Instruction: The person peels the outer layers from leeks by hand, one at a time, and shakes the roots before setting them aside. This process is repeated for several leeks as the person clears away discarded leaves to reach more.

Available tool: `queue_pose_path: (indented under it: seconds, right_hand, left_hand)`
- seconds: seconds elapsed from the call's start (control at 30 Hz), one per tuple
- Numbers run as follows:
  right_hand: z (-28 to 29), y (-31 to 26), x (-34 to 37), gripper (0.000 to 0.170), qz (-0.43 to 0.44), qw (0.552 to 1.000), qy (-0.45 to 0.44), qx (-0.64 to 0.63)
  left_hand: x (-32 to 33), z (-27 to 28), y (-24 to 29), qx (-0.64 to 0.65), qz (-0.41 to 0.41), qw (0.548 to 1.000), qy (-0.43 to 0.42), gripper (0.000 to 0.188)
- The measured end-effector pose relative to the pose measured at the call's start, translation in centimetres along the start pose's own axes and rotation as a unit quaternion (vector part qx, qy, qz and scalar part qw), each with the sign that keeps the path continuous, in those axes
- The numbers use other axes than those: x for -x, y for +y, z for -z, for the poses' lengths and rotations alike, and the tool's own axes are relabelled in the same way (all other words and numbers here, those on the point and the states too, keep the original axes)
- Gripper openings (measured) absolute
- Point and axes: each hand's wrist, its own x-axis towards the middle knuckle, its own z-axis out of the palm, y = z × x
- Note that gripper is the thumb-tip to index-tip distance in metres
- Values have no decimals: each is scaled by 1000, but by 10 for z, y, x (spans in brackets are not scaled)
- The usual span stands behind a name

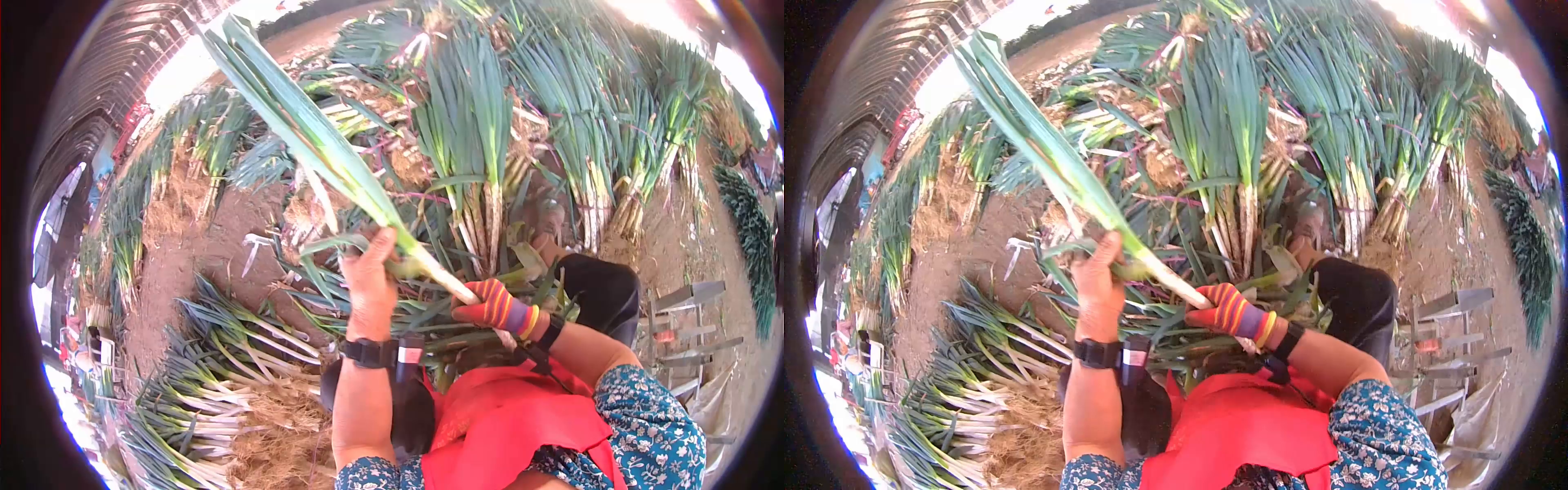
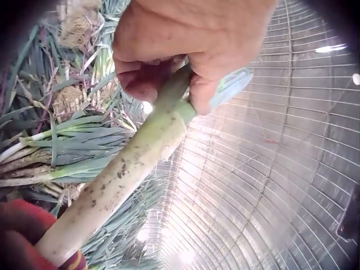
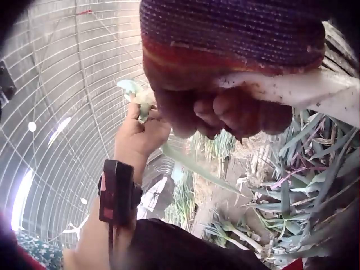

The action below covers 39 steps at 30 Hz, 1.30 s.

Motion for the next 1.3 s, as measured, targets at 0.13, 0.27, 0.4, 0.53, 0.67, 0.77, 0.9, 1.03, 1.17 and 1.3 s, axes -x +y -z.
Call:
queue_pose_path:
  seconds: [0.13,0.27,0.4,0.53,0.67,0.77,0.9,1.03,1.17,1.3]
  right_hand:
    - [6,-33,-5,30,-20,986,-17,-162]
    - [34,-43,17,29,-71,958,-179,-212]
    - [32,-56,50,15,-166,955,-203,-135]
    - [43,-50,84,14,-226,945,-200,-127]
    - [40,-60,107,19,-246,950,-187,-43]
    - [44,-47,119,21,-261,941,-190,-103]
    - [43,-52,113,22,-217,959,-172,-66]
    - [42,-61,93,16,-169,974,-143,-40]
    - [36,-65,78,10,-124,981,-150,13]
    - [38,-29,55,17,-126,972,-195,-28]
  left_hand:
    - [26,-1,-34,-152,163,964,-143,21]
    - [29,4,-21,-304,167,928,-137,31]
    - [3,33,-21,-215,-26,973,73,44]
    - [-10,34,-4,-139,-107,974,142,71]
    - [-23,51,1,-88,-171,969,155,78]
    - [-26,66,1,5,-81,992,97,55]
    - [-14,72,-15,-13,97,993,-65,27]
    - [36,48,-34,-660,196,659,-303,29]
    - [31,39,-19,-229,109,928,-272,44]
    - [28,34,12,103,65,969,-213,30]
